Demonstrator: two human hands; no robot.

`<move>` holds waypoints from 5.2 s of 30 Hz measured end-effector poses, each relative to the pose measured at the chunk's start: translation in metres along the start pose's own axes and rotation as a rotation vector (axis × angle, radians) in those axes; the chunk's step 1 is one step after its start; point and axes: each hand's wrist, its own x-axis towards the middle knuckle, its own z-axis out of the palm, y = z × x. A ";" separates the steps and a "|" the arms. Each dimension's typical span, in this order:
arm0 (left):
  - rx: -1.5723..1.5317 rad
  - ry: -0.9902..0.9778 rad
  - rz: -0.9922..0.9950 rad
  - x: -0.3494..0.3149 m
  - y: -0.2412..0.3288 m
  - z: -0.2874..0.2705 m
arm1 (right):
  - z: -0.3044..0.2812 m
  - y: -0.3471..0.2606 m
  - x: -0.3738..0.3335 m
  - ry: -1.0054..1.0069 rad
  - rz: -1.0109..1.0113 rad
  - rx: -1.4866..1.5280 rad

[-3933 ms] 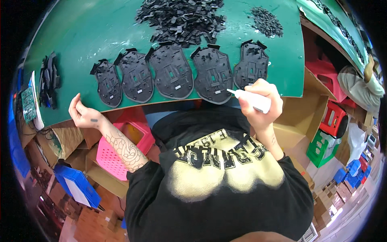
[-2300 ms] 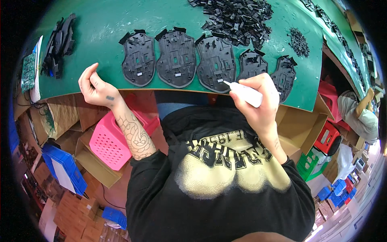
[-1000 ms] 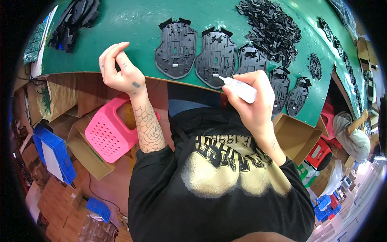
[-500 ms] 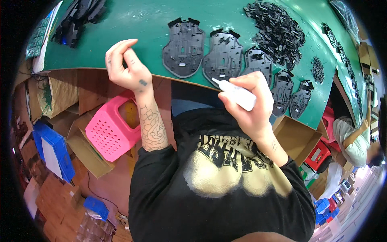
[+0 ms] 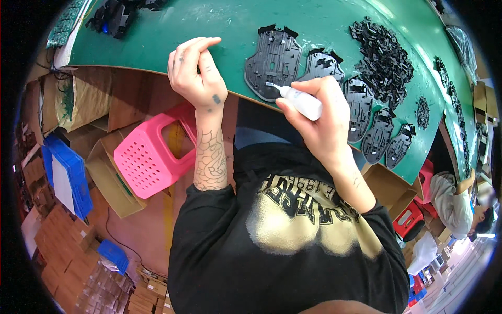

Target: Assembling the bottom housing of computer mice by applying glue and attaching internal components on an assembly line.

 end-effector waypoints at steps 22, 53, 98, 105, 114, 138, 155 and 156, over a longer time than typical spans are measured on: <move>0.036 -0.072 0.029 0.008 0.005 -0.002 | -0.039 0.002 0.007 0.117 0.278 0.397; -0.845 -0.586 -0.615 0.051 0.080 -0.016 | -0.194 0.182 0.073 0.109 0.168 -0.212; -0.876 -0.841 -0.757 -0.002 0.189 0.048 | -0.190 0.165 0.098 -0.200 0.228 0.680; -0.814 -0.645 -0.633 0.014 0.187 0.066 | -0.203 0.142 0.104 -0.179 0.281 0.565; -0.837 -0.666 -0.538 0.038 0.203 0.099 | -0.198 0.121 0.096 -0.093 0.215 0.573; -0.248 -0.733 0.426 0.089 0.256 0.210 | -0.263 0.213 0.088 0.121 0.325 0.510; -0.355 -0.891 0.544 0.080 0.292 0.274 | -0.302 0.253 0.062 0.179 0.477 0.465; -0.348 -0.896 0.546 0.080 0.292 0.277 | -0.304 0.251 0.061 0.242 0.537 0.375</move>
